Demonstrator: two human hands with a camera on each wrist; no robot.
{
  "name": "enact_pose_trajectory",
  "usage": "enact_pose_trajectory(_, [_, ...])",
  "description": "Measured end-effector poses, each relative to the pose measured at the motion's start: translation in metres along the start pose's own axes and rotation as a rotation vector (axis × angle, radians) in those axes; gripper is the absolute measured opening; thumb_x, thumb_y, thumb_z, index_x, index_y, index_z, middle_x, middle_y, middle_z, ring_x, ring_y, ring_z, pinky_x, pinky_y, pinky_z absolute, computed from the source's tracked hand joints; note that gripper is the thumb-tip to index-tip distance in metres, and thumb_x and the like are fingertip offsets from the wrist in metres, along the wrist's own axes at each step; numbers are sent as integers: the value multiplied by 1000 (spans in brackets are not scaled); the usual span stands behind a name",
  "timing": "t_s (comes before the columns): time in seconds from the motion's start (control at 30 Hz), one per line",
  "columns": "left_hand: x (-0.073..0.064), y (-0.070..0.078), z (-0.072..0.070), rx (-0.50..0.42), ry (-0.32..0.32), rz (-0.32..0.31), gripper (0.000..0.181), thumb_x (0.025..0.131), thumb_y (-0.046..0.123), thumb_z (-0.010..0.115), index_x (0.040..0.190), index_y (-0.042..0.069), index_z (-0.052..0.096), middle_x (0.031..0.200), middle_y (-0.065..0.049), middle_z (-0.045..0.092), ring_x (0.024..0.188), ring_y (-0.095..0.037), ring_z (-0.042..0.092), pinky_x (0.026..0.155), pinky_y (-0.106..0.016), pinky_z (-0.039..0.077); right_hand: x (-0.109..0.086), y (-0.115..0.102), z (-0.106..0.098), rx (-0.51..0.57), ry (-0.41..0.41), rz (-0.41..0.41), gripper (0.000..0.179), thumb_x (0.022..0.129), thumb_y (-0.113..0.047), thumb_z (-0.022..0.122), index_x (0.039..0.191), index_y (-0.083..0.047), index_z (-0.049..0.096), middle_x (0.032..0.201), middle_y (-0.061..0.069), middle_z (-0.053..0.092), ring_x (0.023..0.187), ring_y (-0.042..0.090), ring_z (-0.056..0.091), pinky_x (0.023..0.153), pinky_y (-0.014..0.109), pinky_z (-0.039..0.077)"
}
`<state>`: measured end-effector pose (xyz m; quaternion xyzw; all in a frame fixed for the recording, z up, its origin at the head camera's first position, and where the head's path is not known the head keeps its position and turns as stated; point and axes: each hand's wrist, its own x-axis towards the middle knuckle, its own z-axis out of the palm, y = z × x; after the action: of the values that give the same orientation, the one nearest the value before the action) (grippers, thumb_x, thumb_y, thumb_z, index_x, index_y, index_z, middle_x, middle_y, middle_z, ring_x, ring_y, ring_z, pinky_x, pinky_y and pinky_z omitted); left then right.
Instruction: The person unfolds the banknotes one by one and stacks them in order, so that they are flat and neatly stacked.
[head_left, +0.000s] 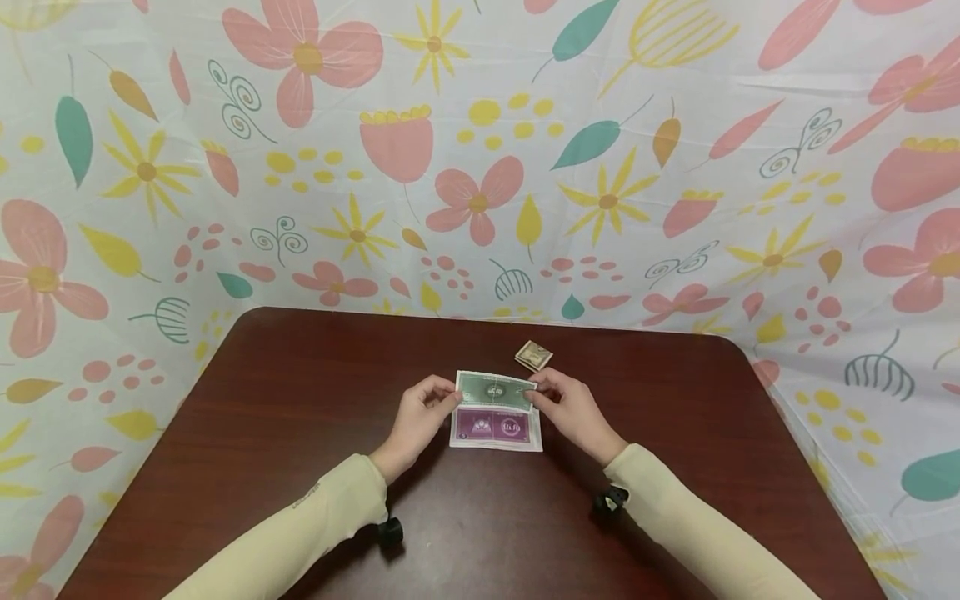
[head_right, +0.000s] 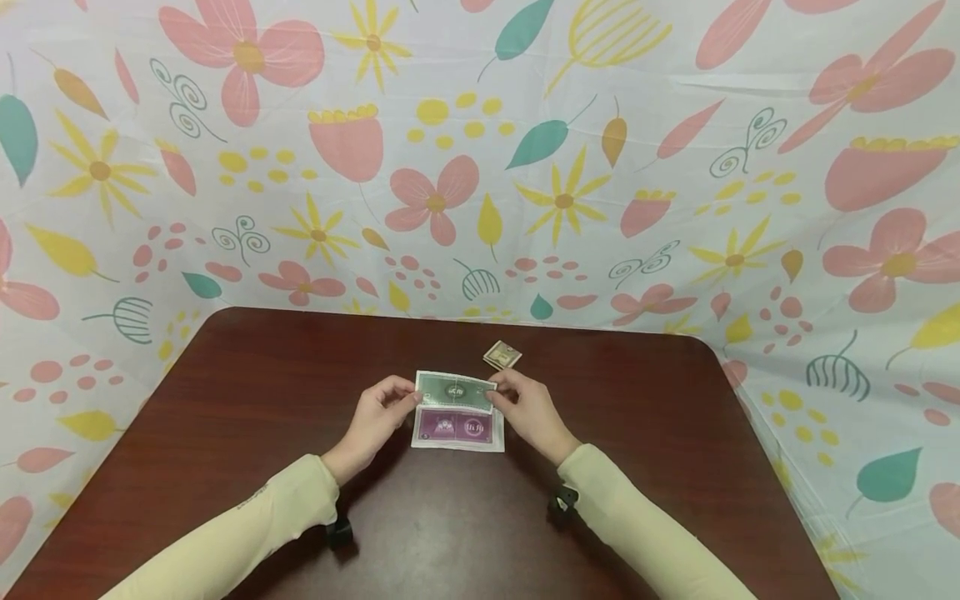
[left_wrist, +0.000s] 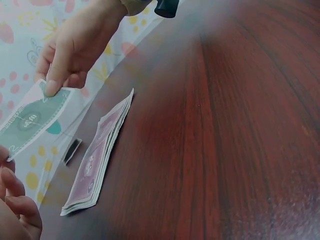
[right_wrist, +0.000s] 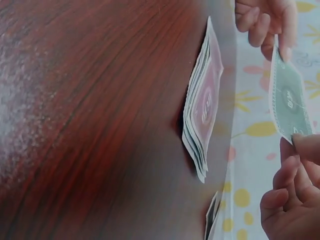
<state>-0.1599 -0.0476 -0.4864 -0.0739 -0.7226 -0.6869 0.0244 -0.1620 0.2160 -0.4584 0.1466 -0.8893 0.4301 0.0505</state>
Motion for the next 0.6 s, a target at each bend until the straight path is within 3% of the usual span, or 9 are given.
enact_pose_trajectory(0.17, [-1,0,-4,170,-50,30,14,93,6,75,105,5,68,84,-6,71,60,-11,51,56,-22,43,-2,2,0,-8,-3,-31,27,95,-6,75,115,-10,58,86,-2,73,73,11,58,67,27,46])
enact_pose_trajectory(0.3, [-3,-1,-6,351,-117,103,23,96,9,73,114,12,60,84,1,69,56,-7,45,55,-24,39,-4,4,2,-53,-20,-80,17,95,-6,75,107,-12,64,84,-5,71,72,9,60,68,27,49])
enact_pose_trajectory(0.43, [-4,-1,-5,477,-149,163,11,96,8,72,106,12,69,86,3,67,63,-8,50,61,-26,45,-4,7,6,-98,-37,-97,6,97,-6,73,100,-10,71,85,-6,71,75,8,62,69,27,50])
enact_pose_trajectory(0.6, [-7,-2,-5,607,-179,167,5,96,11,74,100,14,74,86,6,66,70,-7,55,64,-27,47,-5,10,9,-146,-88,-70,6,97,-5,72,101,-7,72,86,-5,71,75,8,61,69,27,51])
